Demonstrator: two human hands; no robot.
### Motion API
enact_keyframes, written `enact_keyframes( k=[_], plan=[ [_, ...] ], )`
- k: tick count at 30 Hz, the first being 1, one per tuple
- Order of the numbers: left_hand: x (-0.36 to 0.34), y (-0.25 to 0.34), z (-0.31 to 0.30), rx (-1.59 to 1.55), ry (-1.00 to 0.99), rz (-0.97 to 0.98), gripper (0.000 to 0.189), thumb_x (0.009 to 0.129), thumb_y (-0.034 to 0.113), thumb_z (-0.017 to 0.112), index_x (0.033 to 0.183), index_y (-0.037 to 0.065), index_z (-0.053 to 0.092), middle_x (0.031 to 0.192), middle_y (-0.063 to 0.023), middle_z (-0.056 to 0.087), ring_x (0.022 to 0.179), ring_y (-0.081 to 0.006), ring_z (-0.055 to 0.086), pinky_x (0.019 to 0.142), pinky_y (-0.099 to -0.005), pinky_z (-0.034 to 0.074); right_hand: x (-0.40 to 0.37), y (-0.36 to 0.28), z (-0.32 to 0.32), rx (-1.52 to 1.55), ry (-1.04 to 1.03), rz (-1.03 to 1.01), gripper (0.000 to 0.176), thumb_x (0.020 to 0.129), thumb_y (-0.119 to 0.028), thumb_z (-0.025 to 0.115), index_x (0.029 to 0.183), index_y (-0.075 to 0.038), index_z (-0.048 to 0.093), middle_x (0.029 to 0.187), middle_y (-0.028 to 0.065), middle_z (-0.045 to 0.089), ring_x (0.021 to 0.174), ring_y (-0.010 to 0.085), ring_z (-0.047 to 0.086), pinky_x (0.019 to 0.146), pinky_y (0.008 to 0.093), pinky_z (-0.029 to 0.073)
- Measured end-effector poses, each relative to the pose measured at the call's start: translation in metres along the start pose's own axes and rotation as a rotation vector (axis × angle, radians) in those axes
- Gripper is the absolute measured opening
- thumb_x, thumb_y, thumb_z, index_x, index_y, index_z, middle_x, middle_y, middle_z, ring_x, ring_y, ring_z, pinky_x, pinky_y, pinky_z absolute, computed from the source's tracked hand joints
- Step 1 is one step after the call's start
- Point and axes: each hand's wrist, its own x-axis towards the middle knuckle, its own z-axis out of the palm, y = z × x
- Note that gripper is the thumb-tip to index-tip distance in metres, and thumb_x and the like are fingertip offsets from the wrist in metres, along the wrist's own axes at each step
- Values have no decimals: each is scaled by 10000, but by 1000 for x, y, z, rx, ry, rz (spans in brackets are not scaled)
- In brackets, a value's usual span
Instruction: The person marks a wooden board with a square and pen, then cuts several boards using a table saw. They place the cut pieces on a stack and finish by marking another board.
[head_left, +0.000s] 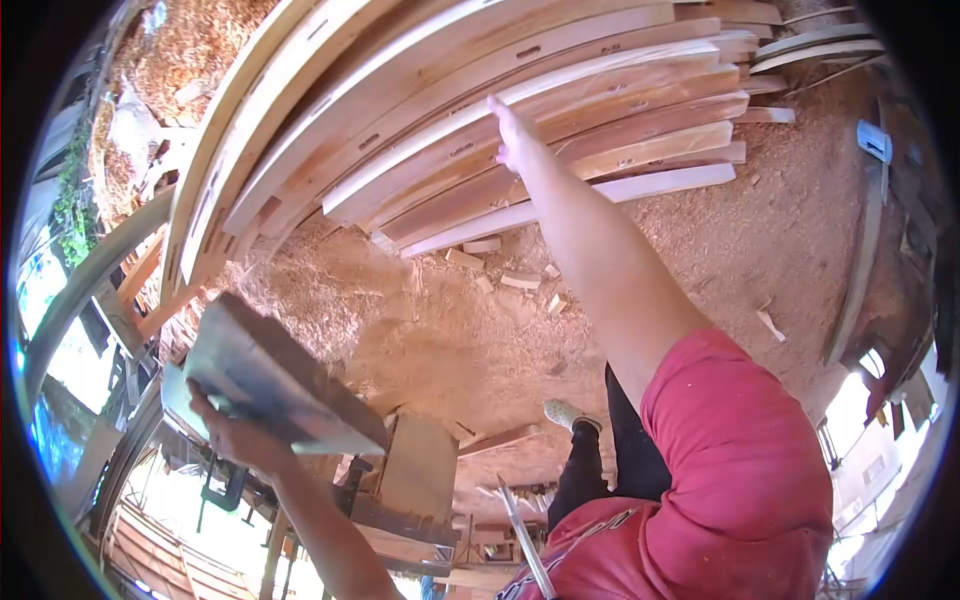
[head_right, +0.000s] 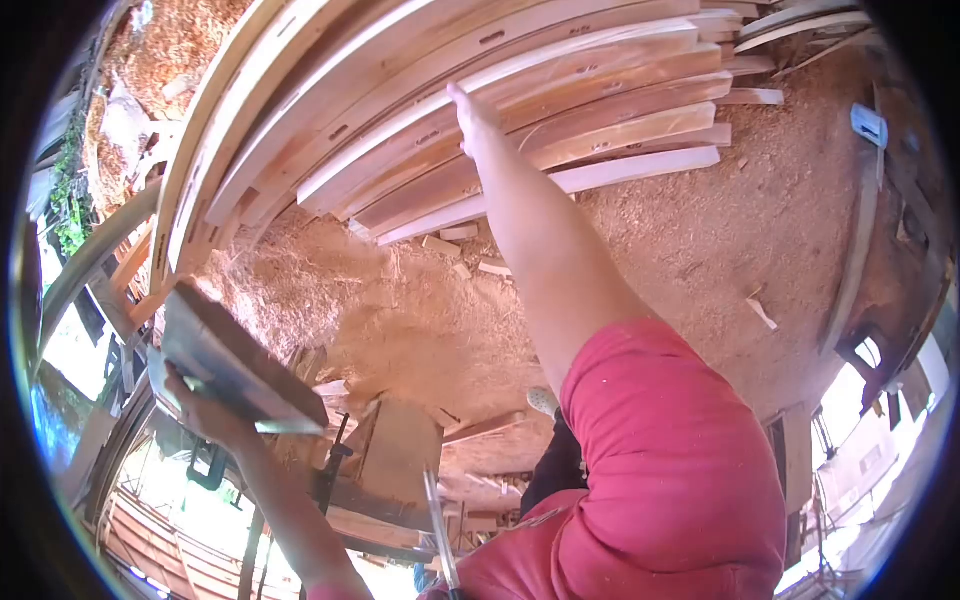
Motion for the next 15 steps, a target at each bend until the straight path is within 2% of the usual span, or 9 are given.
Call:
enact_keyframes(
  k=[3,4,5,6,9,10,11,13,15],
  plan=[
    [2,-7,1,178,22,199,461,1039,191,375,1485,100,444,1363,-171,585,1215,-310,594,998,-411,502,66,-4,25,25,41,3,927,779,-572,783,1406,40,479,1491,218,451,1343,343,464,1051,476,431],
    [3,-11,3,142,32,208,461,1045,201,362,1490,104,434,1407,-168,542,1245,-305,570,995,-414,506,87,4,24,139,-152,-50,963,807,-507,785,1530,-81,313,1611,183,251,1455,402,269,1150,600,265],
    [2,-13,3,105,38,218,461,1051,211,349,1494,108,424,1451,-165,499,1275,-299,546,993,-417,509,96,5,29,133,-154,-40,963,807,-507,785,1530,-81,313,1611,183,251,1455,402,269,1150,600,265],
    [-4,0,0,-72,-27,137,465,1047,188,365,1503,103,402,1517,-151,417,1340,-296,481,1033,-414,484,100,9,26,130,-133,-46,907,806,-462,795,1498,-73,356,1581,182,294,1428,383,306,1140,604,274],
    [2,-1,-1,70,-32,105,472,1055,241,362,1501,90,402,1510,-159,423,1345,-301,473,1052,-419,459,53,28,-5,237,-65,-109,667,824,-282,793,1363,-39,484,1395,162,490,1270,315,468,1094,549,367],
    [3,-14,-1,182,3,327,521,1067,358,342,1495,70,413,1504,-161,423,1321,-304,485,1041,-431,449,54,49,-24,435,-253,-189,604,836,-243,779,1330,-35,501,1324,146,537,1209,299,511,1081,507,395],
    [1,-8,-5,168,13,320,521,1067,358,342,1495,70,413,1504,-161,423,1321,-304,485,1041,-431,449,52,66,-44,626,-445,-269,542,847,-204,765,1298,-31,518,1252,130,583,1148,284,554,1069,465,423],
    [-1,19,-1,-503,-61,-105,560,1061,424,368,1473,52,440,1484,-160,441,1277,-305,517,988,-421,474,19,91,-90,775,-401,-176,481,855,-155,741,1270,-28,533,1184,113,628,1098,274,596,1061,408,441],
    [-3,20,4,-643,-57,-142,550,1062,412,402,1466,41,452,1476,-152,447,1260,-297,520,1002,-396,462,-24,110,-141,830,-487,-217,364,852,-78,688,1192,-24,570,1126,92,653,1094,256,612,1042,410,461]
  ],
)
